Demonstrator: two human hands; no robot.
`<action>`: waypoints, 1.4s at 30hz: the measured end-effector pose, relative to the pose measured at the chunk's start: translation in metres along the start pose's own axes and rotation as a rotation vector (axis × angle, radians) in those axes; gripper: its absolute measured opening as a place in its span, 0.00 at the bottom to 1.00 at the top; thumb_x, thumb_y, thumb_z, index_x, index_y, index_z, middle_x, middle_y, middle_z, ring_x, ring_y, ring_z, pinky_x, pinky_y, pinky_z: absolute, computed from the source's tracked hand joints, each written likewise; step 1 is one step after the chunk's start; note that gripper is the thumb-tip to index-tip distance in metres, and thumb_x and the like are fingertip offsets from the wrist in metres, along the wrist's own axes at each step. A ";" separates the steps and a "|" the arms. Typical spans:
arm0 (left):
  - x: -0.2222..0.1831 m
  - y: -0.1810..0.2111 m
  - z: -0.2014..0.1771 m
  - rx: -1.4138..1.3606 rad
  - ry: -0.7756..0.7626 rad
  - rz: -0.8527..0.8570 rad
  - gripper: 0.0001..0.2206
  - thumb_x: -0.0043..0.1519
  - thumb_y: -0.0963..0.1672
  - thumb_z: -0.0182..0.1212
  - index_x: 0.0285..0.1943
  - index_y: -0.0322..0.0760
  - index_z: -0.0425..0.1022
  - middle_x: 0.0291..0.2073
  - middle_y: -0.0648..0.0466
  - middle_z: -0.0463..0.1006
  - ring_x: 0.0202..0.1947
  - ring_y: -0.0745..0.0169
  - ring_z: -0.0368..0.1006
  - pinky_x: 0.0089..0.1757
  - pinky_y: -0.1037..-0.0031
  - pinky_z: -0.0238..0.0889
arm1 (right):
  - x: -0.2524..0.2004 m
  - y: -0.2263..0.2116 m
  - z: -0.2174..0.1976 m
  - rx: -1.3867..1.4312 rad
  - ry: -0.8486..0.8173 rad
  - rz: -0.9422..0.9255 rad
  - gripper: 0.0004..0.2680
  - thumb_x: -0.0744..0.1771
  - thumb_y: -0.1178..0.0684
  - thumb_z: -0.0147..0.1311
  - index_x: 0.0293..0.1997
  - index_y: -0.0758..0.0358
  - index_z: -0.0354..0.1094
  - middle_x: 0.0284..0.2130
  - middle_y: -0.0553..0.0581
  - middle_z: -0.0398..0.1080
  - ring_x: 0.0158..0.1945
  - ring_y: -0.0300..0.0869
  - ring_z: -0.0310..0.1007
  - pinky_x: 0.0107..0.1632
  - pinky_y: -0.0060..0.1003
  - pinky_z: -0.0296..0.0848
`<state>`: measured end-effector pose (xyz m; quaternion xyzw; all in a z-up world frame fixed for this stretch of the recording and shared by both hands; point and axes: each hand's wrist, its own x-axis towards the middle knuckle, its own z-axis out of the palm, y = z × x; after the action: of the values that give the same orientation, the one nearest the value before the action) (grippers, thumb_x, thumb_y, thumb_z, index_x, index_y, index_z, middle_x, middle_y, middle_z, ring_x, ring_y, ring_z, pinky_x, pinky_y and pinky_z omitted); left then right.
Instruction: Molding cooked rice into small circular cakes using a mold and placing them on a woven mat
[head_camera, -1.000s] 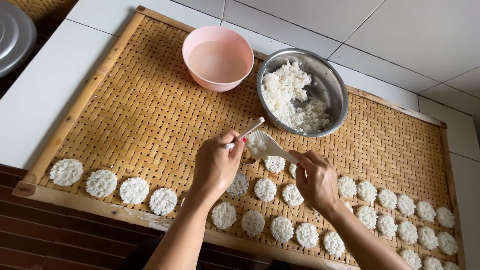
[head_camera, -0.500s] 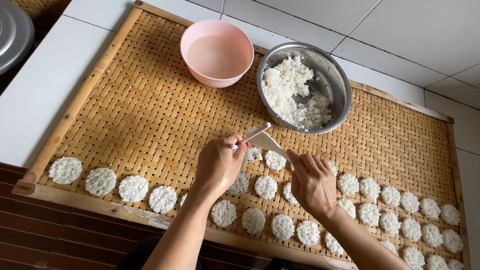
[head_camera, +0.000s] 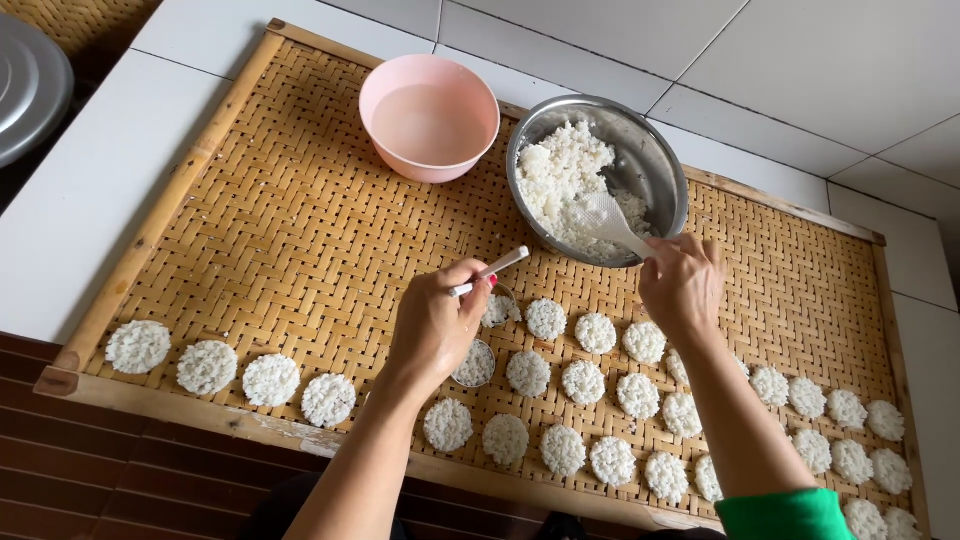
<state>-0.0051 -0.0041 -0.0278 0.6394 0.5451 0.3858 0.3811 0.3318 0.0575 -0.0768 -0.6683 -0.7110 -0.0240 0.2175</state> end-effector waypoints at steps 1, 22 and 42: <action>0.001 0.000 0.001 -0.005 0.004 0.025 0.07 0.68 0.40 0.54 0.45 0.30 0.79 0.24 0.41 0.80 0.19 0.57 0.72 0.28 0.72 0.67 | -0.001 -0.008 -0.005 -0.184 0.082 -0.076 0.12 0.65 0.61 0.54 0.53 0.58 0.77 0.36 0.57 0.72 0.37 0.45 0.68 0.40 0.40 0.66; -0.006 -0.046 -0.008 0.063 0.076 0.101 0.10 0.71 0.43 0.53 0.45 0.30 0.79 0.24 0.42 0.79 0.19 0.58 0.71 0.25 0.73 0.65 | -0.097 -0.105 -0.005 1.044 0.004 0.288 0.11 0.75 0.53 0.35 0.47 0.63 0.67 0.29 0.63 0.74 0.32 0.44 0.76 0.42 0.38 0.77; 0.011 -0.065 0.019 0.006 -0.044 0.179 0.08 0.67 0.41 0.57 0.36 0.34 0.77 0.19 0.52 0.78 0.09 0.72 0.61 0.11 0.80 0.51 | -0.103 -0.080 0.034 1.198 0.001 0.178 0.06 0.72 0.58 0.43 0.49 0.66 0.68 0.41 0.63 0.75 0.37 0.44 0.76 0.41 0.37 0.82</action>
<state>-0.0133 0.0129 -0.0936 0.6951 0.4784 0.4023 0.3551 0.2469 -0.0369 -0.1227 -0.4864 -0.5422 0.3984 0.5573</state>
